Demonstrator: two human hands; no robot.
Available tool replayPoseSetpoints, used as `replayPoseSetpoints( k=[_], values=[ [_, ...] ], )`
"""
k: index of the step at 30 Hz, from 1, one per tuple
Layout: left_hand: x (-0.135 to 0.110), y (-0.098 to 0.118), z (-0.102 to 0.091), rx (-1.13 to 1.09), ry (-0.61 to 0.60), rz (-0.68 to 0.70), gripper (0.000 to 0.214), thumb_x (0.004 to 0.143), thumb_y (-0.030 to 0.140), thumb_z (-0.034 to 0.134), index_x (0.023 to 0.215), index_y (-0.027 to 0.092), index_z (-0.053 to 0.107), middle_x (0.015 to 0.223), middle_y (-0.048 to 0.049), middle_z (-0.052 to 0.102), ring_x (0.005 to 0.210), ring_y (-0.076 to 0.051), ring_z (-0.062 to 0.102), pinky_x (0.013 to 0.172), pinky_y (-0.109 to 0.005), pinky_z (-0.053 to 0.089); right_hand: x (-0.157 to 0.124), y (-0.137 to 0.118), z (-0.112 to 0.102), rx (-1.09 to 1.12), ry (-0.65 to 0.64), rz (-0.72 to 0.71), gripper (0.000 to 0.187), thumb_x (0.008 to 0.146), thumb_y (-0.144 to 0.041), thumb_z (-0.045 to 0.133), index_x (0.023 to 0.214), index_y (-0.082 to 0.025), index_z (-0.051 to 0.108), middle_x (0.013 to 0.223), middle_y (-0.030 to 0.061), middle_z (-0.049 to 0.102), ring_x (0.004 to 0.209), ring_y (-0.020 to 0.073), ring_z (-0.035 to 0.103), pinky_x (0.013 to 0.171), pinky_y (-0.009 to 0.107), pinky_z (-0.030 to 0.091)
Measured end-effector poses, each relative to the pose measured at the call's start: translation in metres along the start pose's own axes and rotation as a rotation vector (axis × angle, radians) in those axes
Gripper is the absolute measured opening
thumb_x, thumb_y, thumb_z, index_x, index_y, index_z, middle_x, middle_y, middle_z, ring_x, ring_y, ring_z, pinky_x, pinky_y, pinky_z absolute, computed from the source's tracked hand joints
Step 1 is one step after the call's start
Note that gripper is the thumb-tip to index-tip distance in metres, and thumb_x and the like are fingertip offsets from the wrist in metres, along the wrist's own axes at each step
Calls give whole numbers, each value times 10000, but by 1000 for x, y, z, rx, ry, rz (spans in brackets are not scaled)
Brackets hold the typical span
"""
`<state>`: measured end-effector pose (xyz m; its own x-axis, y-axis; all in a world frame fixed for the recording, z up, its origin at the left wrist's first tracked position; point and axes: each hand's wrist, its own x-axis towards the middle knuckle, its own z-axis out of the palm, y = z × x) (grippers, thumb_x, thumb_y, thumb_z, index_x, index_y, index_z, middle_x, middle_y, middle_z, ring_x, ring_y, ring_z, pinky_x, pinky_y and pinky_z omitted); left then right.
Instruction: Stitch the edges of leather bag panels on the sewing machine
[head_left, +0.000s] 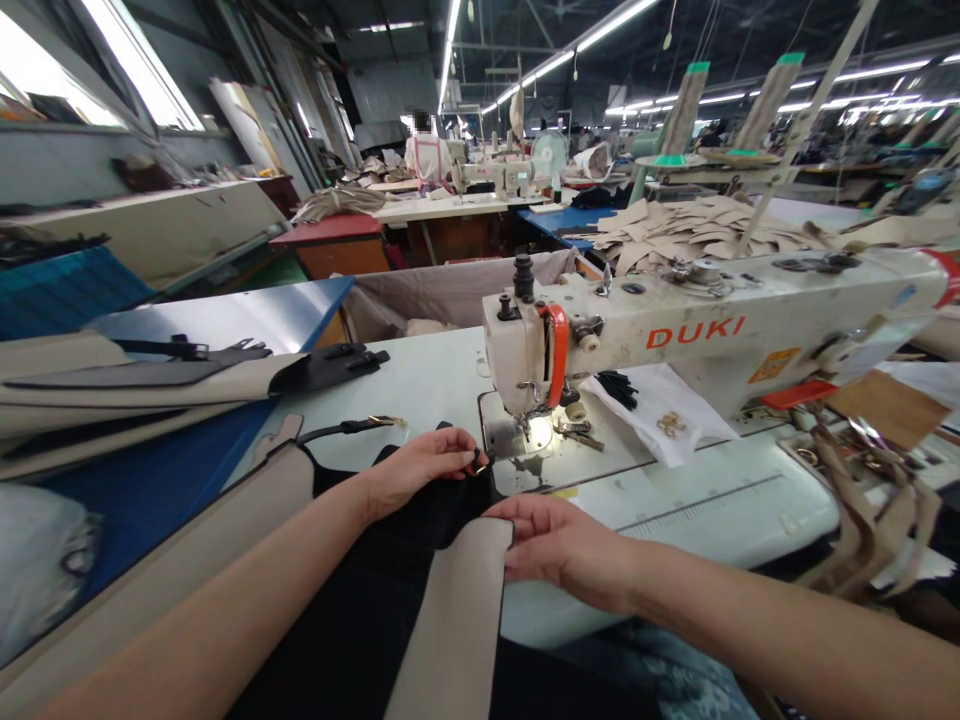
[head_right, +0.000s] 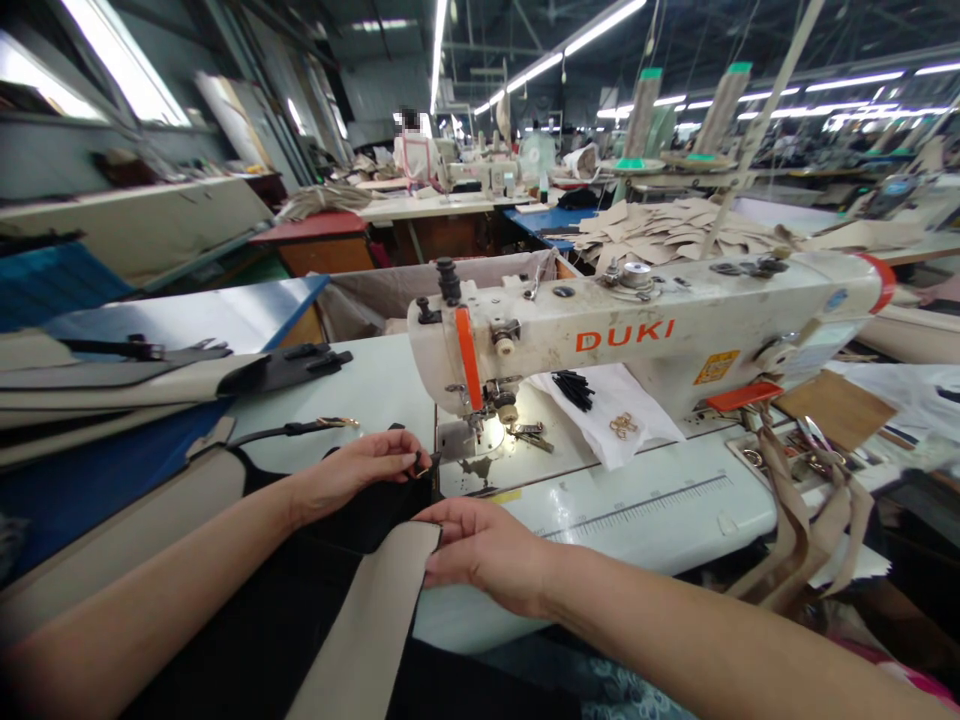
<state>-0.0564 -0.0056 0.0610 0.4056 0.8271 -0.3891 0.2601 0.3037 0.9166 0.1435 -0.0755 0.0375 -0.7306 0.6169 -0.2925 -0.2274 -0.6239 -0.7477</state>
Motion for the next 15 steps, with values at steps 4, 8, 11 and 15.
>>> replayPoseSetpoints(
  k=[4,8,11,15],
  values=[
    [0,0,0,4,5,6,244,692,355,662,790,168,541,847,-15,645,736,-127,548,690,-257,398,4,6,4,-151,-127,-117,416,569,-63,493,959,-158,604,1019,77,645,997,193,594,935,384,402],
    [0,-1,1,5,15,-1,234,689,347,657,787,174,535,846,-12,639,719,-125,542,685,-261,397,-4,9,9,-1087,-224,-535,438,593,-57,456,985,-161,622,1141,103,603,1183,235,457,1038,374,294],
    [1,-1,2,29,18,-10,232,687,349,654,783,176,533,834,-8,634,721,-126,540,677,-258,398,-12,10,13,-1471,-333,-613,433,663,-177,547,1093,-167,593,1225,113,560,1246,263,386,1083,371,204],
    [1,-2,3,48,28,2,245,686,367,655,786,176,537,818,-5,630,721,-127,541,672,-255,402,-11,14,17,-1705,-319,-673,547,706,-348,594,1208,-144,523,1371,158,425,1312,286,292,1099,391,134]
  ],
)
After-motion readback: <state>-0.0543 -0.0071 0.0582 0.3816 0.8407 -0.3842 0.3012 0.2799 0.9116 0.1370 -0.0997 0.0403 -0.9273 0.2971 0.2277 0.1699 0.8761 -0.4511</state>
